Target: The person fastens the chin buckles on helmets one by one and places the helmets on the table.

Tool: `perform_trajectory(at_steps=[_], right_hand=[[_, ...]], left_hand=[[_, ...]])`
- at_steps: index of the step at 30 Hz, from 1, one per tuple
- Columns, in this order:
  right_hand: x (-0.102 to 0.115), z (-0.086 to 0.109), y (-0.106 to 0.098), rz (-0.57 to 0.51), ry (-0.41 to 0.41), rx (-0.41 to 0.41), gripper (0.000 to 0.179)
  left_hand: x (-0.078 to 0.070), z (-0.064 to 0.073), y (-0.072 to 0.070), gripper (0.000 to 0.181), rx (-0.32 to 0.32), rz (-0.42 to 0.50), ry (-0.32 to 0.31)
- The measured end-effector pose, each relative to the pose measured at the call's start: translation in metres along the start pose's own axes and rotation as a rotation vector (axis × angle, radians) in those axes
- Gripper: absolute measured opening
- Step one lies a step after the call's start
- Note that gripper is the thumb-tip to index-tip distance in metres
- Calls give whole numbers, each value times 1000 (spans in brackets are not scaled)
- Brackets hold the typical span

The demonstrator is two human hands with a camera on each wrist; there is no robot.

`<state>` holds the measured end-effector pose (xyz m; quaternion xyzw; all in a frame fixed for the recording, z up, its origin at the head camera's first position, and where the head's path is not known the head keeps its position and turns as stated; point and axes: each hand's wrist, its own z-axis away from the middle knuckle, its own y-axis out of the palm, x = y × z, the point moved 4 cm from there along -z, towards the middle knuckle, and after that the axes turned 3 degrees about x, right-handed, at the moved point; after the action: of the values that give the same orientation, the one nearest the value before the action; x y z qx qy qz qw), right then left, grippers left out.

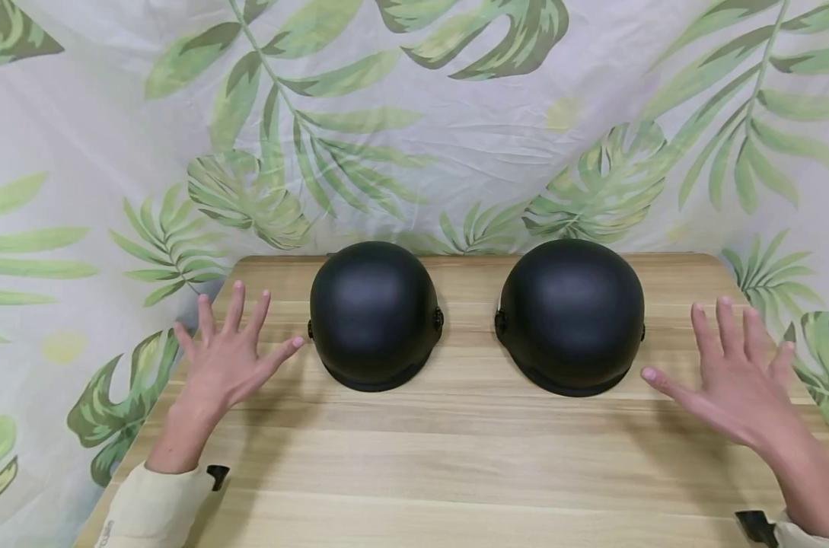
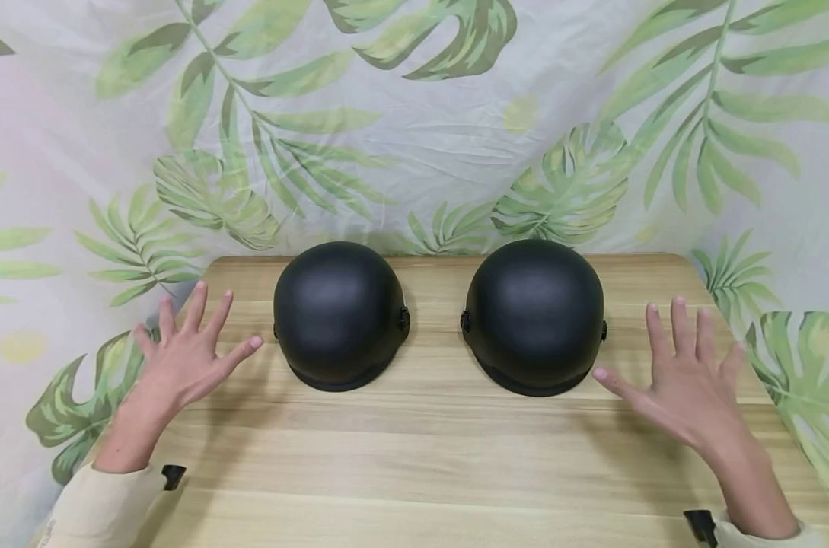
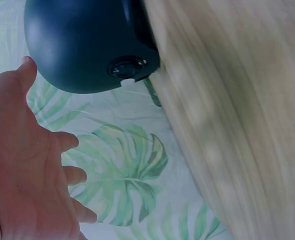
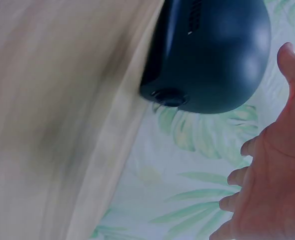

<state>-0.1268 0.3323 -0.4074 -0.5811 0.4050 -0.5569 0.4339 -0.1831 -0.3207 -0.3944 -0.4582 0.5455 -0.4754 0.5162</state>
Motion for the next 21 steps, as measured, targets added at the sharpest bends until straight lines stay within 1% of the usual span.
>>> perform_trajectory(at_steps=[5,9,15,21], right_hand=[[20,-3,-3,-16,-29,-14,119],[37,-7,-5,-45,-62,-31,121],[62,-12,-7,-80,-113,-47,122],[90,-21,-8,-104,-168,-61,125]], left_hand=[[-8,0,-4,101,-8,9,17],[-16,-1,-8,100,-2,26,29],[-28,-4,-10,100,-5,102,47],[-35,-6,-11,99,-21,172,62]])
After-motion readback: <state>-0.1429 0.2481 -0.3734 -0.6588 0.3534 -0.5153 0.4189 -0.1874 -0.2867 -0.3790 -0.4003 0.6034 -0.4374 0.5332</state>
